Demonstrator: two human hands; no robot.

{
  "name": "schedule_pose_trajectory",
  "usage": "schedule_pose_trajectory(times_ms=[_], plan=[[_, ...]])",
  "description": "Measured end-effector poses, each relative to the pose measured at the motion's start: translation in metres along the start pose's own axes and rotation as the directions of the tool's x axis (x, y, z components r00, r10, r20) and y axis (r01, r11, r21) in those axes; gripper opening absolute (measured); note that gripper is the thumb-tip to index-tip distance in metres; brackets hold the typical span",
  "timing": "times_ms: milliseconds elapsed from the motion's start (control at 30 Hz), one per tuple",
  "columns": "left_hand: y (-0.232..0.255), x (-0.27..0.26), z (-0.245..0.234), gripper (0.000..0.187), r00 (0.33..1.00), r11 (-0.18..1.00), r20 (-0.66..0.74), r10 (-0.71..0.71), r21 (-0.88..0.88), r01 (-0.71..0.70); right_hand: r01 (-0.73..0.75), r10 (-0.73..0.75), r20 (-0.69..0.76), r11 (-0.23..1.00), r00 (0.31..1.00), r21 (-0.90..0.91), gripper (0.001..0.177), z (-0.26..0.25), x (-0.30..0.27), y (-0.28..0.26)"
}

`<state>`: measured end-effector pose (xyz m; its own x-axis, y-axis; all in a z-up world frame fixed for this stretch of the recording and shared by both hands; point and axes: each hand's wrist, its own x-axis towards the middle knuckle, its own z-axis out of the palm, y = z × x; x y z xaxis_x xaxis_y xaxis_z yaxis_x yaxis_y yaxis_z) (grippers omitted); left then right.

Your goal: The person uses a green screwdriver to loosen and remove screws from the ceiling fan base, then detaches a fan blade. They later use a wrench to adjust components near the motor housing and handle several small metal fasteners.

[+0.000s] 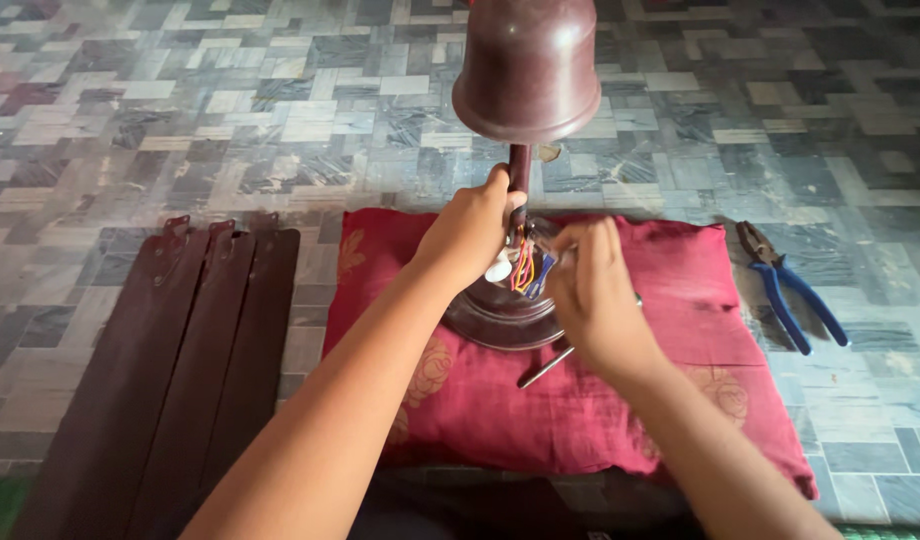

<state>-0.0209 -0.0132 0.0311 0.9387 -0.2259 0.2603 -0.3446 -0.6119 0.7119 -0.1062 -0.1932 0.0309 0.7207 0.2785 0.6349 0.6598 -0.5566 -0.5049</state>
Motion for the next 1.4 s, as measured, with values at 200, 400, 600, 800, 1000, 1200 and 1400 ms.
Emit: schedule_pose_trajectory(times_ms=[200,400,600,800,1000,1200,1400], plan=[[0.007,-0.004,-0.002,0.019,0.995,0.993,0.029,-0.094,0.072,0.092,-0.125,0.127,0.042,0.990,0.991,-0.063,0.033,0.003,-0.013,0.000],[0.000,-0.001,0.003,0.016,0.999,0.985,-0.004,-0.043,0.165,0.043,-0.398,0.436,0.194,0.894,0.879,-0.206,0.023,-0.005,0.010,-0.001],[-0.009,0.006,0.009,0.016,0.998,0.996,-0.014,-0.069,0.048,0.070,-0.293,0.400,0.263,0.883,0.878,-0.367,0.020,-0.014,0.044,0.010],[-0.015,0.006,0.014,0.016,0.999,0.999,-0.041,0.002,0.040,0.000,-0.211,0.378,0.313,0.864,0.871,-0.457,0.018,-0.007,0.035,0.021],[-0.013,0.007,0.013,0.022,0.999,0.997,-0.041,0.007,0.075,-0.004,-0.247,0.390,0.230,0.845,0.892,-0.474,0.033,0.017,-0.006,0.011],[-0.008,0.006,0.012,0.025,0.998,0.998,-0.063,-0.004,0.070,0.008,-0.269,0.354,0.180,0.887,0.918,-0.374,0.047,0.024,-0.024,0.024],[-0.008,0.003,0.008,0.024,0.999,1.000,-0.037,-0.004,0.012,0.004,-0.393,0.443,0.175,0.883,0.879,-0.258,0.050,0.034,-0.036,0.032]])
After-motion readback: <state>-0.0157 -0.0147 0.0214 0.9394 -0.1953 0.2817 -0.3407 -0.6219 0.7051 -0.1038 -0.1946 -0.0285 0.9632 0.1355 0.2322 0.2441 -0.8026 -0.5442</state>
